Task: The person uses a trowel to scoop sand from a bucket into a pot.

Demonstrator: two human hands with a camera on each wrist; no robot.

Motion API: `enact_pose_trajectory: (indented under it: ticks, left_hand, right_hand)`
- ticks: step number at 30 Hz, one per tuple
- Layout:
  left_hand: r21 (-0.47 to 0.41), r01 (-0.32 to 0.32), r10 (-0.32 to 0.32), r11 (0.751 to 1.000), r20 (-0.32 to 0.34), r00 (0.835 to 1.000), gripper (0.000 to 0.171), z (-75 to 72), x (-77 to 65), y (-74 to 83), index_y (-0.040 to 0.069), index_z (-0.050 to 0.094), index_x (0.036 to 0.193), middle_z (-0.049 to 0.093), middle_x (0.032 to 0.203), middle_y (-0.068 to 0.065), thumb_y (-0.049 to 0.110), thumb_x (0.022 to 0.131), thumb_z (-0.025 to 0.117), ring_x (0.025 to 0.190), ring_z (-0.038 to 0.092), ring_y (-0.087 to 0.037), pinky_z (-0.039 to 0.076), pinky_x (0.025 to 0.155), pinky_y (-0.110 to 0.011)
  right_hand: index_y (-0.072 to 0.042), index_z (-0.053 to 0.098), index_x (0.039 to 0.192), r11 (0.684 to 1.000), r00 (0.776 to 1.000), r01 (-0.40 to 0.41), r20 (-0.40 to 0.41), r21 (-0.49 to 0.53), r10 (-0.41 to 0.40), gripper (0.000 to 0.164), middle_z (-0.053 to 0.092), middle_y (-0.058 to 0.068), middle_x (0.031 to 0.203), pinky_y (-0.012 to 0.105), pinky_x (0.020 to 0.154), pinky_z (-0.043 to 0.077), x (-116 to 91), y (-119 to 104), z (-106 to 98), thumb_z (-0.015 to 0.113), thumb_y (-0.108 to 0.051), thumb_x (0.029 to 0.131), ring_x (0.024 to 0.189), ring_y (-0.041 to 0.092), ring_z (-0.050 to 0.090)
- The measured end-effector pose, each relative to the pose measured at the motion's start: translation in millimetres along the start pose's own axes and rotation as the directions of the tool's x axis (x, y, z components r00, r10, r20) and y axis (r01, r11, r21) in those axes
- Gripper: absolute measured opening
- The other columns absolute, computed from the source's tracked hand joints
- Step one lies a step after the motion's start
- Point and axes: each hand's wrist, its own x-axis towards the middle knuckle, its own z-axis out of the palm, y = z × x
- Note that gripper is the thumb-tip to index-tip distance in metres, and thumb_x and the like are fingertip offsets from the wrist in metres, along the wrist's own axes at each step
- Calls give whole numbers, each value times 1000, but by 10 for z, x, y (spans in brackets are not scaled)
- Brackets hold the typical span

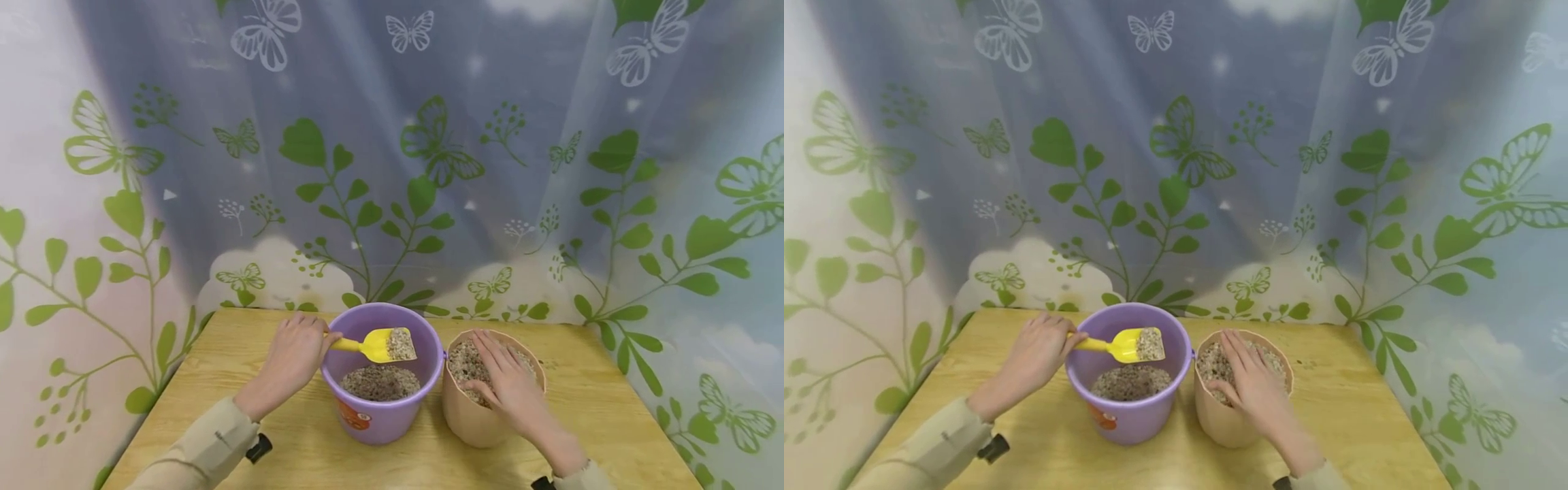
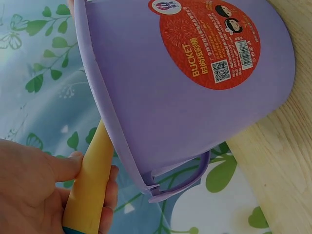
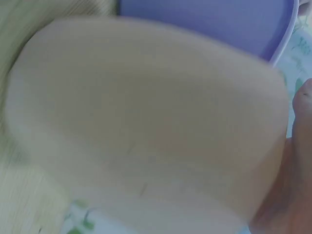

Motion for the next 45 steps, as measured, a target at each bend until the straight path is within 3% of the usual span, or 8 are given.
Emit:
enact_pose_trajectory:
  ticks: [5,10,17,21,28,34,41,45]
  left_hand:
    - [-3,0,0,1000,15,1000,26,-1,24,3,4,71,86,65,81,-7,29,96,70,85,57,-27,44,76,-40]
    - [-9,-2,2,1000,24,1000,27,-8,53,5,4,72,88,67,83,-8,30,96,70,85,58,-28,46,77,-41]
    - [-20,-14,14,1000,3,1000,27,-55,130,40,3,73,91,69,84,-8,29,97,69,84,59,-28,46,74,-41]
    - [-19,-46,46,999,6,999,28,-85,215,108,4,72,90,69,86,-8,30,98,67,90,61,-30,48,85,-44]
    - [-48,-68,71,997,73,995,32,-120,417,375,5,71,92,66,85,-6,33,103,60,88,57,-26,46,85,-41]
    - [-95,-103,113,990,101,988,33,-34,575,666,6,72,94,67,89,-5,34,104,57,90,56,-25,46,87,-43]
    - [-84,-180,190,980,130,973,38,132,778,1008,13,64,75,59,77,-1,38,103,57,78,48,-21,39,73,-35]
    - [-53,-243,248,969,149,957,39,215,864,1165,15,62,72,60,77,-1,38,103,57,78,47,-20,38,73,-33]
  right_hand:
    - [3,37,153,994,992,-113,48,3,113,76,39,24,156,65,111,30,-216,242,-144,62,-43,98,143,43,37]
    - [-1,30,157,975,966,-222,133,-6,221,77,32,22,160,65,113,26,-444,439,-253,62,-42,99,146,42,31]
    - [-5,27,159,966,951,-257,172,-14,256,77,29,20,163,66,112,26,-641,582,-273,58,-45,101,148,41,28]
    - [-5,28,159,967,953,-256,165,-22,256,77,31,19,162,66,111,27,-678,600,-264,58,-46,101,149,39,29]
    - [-3,28,159,967,953,-253,162,-37,256,76,30,19,162,62,115,25,-698,604,-235,56,-45,101,148,39,29]
    - [-4,24,160,965,949,-261,175,-23,261,77,28,19,163,63,115,24,-702,603,-216,55,-45,102,149,40,27]
    - [-4,25,159,966,953,-257,160,-21,257,75,27,18,164,57,120,17,-723,607,-211,55,-44,103,149,40,27]
    - [-3,25,159,965,950,-263,168,-16,262,75,27,19,164,60,117,21,-722,610,-216,54,-44,103,149,40,26]
